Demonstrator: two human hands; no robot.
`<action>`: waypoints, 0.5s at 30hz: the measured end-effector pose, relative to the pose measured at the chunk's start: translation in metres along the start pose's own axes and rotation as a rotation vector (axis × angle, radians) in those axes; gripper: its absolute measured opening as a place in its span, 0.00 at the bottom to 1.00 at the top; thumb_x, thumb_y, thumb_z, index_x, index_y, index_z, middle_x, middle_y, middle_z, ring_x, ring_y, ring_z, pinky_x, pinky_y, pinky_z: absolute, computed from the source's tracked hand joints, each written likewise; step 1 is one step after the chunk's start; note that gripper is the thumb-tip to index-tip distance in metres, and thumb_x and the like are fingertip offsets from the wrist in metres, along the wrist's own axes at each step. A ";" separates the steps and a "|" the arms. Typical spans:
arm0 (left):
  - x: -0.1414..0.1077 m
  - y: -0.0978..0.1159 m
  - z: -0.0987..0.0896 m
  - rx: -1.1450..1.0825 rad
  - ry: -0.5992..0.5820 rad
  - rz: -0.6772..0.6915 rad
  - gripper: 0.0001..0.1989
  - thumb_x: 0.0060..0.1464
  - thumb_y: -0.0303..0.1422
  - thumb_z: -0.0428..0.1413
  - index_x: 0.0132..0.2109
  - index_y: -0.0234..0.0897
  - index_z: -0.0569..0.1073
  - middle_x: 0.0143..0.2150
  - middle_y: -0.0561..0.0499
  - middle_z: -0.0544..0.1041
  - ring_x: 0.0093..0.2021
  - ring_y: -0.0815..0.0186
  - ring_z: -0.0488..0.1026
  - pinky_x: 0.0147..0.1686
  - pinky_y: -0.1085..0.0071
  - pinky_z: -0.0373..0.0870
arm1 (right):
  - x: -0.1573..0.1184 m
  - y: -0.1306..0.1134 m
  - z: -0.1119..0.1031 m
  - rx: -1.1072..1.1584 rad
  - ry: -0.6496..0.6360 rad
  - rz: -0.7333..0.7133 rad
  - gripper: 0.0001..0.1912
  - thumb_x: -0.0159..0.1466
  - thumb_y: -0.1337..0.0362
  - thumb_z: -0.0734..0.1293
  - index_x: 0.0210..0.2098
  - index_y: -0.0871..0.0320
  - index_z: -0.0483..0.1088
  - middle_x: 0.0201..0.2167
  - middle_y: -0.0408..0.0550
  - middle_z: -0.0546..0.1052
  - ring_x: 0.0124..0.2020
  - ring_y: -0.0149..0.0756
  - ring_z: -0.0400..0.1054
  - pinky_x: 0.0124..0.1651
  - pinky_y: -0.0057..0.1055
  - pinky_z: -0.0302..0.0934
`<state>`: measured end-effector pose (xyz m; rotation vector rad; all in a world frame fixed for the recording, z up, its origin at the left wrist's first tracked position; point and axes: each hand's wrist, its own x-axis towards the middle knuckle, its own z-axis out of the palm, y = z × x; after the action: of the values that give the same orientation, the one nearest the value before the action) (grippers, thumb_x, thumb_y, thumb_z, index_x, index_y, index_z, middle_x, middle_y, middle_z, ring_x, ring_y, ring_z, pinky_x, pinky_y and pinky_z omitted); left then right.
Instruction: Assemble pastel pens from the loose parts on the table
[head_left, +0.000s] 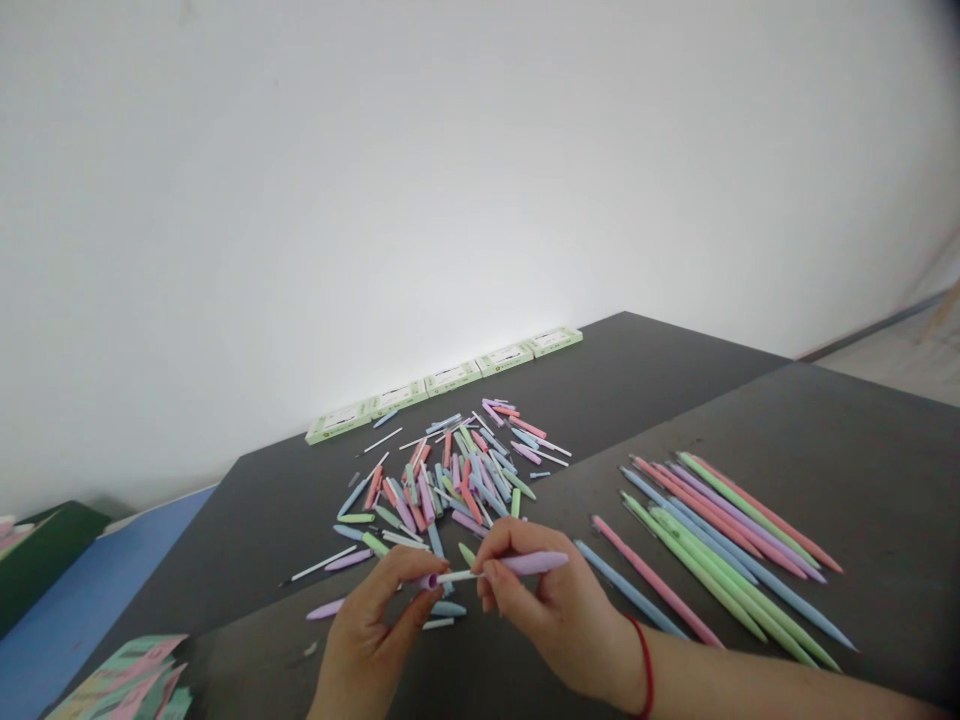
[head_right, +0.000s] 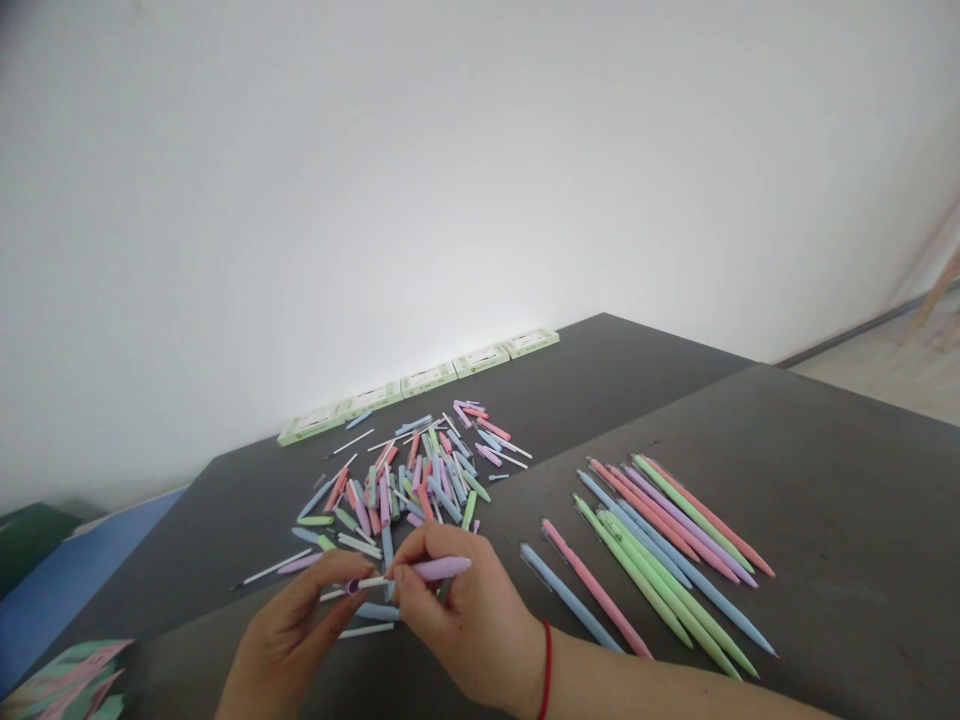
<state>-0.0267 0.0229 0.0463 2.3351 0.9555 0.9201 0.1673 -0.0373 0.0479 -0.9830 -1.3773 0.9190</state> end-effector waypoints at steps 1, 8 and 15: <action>0.000 0.000 0.000 -0.002 -0.001 0.014 0.04 0.56 0.31 0.55 0.39 0.43 0.73 0.35 0.56 0.77 0.36 0.68 0.75 0.36 0.78 0.69 | 0.000 0.000 0.000 -0.007 0.000 -0.010 0.06 0.62 0.69 0.60 0.29 0.59 0.66 0.23 0.41 0.69 0.24 0.29 0.61 0.28 0.25 0.54; 0.002 0.007 0.003 0.068 -0.045 0.171 0.06 0.57 0.30 0.55 0.42 0.43 0.72 0.35 0.54 0.76 0.36 0.68 0.73 0.37 0.76 0.69 | -0.006 0.010 0.007 -0.017 -0.040 -0.008 0.04 0.61 0.70 0.61 0.32 0.58 0.67 0.24 0.41 0.70 0.25 0.29 0.62 0.28 0.26 0.56; 0.001 0.014 0.006 0.259 -0.087 0.236 0.10 0.60 0.32 0.50 0.48 0.41 0.72 0.36 0.50 0.77 0.36 0.65 0.73 0.37 0.72 0.70 | -0.003 0.031 0.023 0.480 0.012 0.256 0.10 0.61 0.58 0.63 0.31 0.57 0.58 0.22 0.40 0.72 0.19 0.27 0.65 0.20 0.23 0.55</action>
<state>-0.0154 0.0133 0.0510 2.7293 0.8166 0.8137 0.1462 -0.0291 0.0164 -0.7979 -0.9636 1.3576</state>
